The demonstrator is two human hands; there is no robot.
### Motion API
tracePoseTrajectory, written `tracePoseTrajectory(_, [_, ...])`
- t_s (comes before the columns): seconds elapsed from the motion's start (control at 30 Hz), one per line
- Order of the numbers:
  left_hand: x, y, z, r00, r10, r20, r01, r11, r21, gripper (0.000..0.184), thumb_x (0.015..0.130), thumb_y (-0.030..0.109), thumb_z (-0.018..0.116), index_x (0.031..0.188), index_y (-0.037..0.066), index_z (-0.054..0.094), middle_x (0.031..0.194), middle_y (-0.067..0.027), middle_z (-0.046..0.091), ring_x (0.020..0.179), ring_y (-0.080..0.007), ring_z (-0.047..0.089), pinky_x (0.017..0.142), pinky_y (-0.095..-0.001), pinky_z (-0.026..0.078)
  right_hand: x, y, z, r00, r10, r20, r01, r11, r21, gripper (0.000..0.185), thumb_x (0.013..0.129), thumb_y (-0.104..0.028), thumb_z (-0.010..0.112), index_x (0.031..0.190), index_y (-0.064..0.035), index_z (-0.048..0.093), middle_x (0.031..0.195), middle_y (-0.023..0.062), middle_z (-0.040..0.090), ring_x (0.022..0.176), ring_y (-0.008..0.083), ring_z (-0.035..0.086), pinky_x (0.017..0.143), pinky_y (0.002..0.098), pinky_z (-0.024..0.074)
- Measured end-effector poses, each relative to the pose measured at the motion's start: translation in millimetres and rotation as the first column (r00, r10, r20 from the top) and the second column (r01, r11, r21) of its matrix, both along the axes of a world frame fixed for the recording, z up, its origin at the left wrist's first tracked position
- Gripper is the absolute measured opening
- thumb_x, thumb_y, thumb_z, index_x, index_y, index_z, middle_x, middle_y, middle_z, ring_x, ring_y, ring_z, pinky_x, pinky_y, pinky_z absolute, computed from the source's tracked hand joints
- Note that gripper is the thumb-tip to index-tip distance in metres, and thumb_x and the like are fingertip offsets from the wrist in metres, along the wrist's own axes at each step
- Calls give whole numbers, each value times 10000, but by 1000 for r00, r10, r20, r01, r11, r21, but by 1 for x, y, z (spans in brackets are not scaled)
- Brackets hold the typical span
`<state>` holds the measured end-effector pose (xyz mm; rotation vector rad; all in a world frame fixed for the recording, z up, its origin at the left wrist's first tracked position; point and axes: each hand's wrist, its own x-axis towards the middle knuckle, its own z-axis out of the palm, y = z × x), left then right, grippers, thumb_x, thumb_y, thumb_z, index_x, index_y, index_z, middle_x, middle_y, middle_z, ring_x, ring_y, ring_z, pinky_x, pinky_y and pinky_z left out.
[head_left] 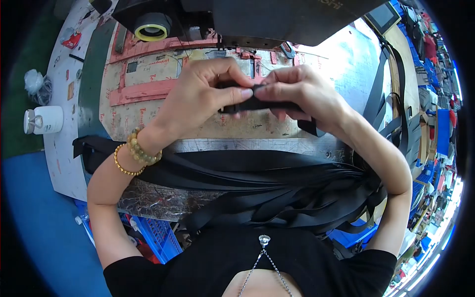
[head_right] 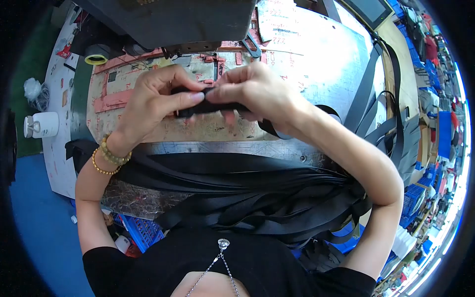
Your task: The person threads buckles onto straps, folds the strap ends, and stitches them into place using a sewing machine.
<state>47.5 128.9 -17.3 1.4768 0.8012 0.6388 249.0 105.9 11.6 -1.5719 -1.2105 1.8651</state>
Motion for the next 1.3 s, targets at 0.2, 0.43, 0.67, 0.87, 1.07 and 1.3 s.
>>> tracePoseTrajectory(0.2, [-3, 24, -27, 957, 111, -266, 153, 586, 795, 150, 781, -36, 653, 929, -20, 672, 1042, -74, 678, 706, -128, 575, 670, -230, 490, -6, 33, -19, 991, -124, 46, 125, 992, -15, 173, 882, -115, 598, 733, -36, 634, 509, 5, 526, 343, 45, 358, 324, 174, 228])
tracePoseTrajectory(0.43, [-5, 38, -37, 946, 73, -316, 277, 326, 904, 178, 768, -37, 638, 938, -3, 675, 1153, -78, 655, 980, -209, 634, 810, -271, 521, -13, 48, -16, 942, -147, 301, 148, 989, 22, 227, 840, -185, 634, 670, -35, 627, 487, 10, 513, 337, 33, 319, 323, 166, 201])
tracePoseTrajectory(0.67, [-4, 34, -39, 903, 117, -413, 355, 337, 872, 211, 784, -5, 620, 990, 4, 662, 1165, -89, 645, 1146, -225, 573, 864, -310, 507, -8, 53, -22, 913, -67, 402, 42, 997, 70, 231, 826, -227, 668, 684, -46, 647, 485, 1, 510, 337, 36, 310, 327, 175, 200])
tracePoseTrajectory(0.87, [-7, 35, -38, 905, 129, -405, 351, 310, 884, 233, 804, 15, 602, 1031, 8, 648, 1164, -96, 644, 1166, -220, 557, 882, -317, 499, 9, 63, -36, 932, 21, 362, -58, 994, 91, 228, 812, -267, 699, 720, -60, 671, 511, -6, 527, 348, 36, 324, 336, 173, 204])
tracePoseTrajectory(1.07, [-8, 33, -37, 898, 115, -426, 372, 322, 871, 245, 808, 13, 595, 1048, 11, 642, 1170, -90, 642, 1188, -216, 542, 879, -320, 499, 3, 64, -30, 936, -3, 351, -25, 997, 74, 159, 763, -148, 731, 814, -11, 668, 633, 53, 612, 440, 82, 511, 396, 171, 385])
tracePoseTrajectory(1.3, [-6, 33, -40, 901, 119, -416, 368, 297, 881, 195, 831, 84, 609, 1006, 0, 635, 1133, -107, 640, 1159, -248, 554, 905, -330, 468, 11, 57, -32, 893, -24, 449, -64, 982, 180, 177, 782, -113, 729, 905, 0, 671, 762, 111, 669, 566, 138, 630, 497, 224, 513])
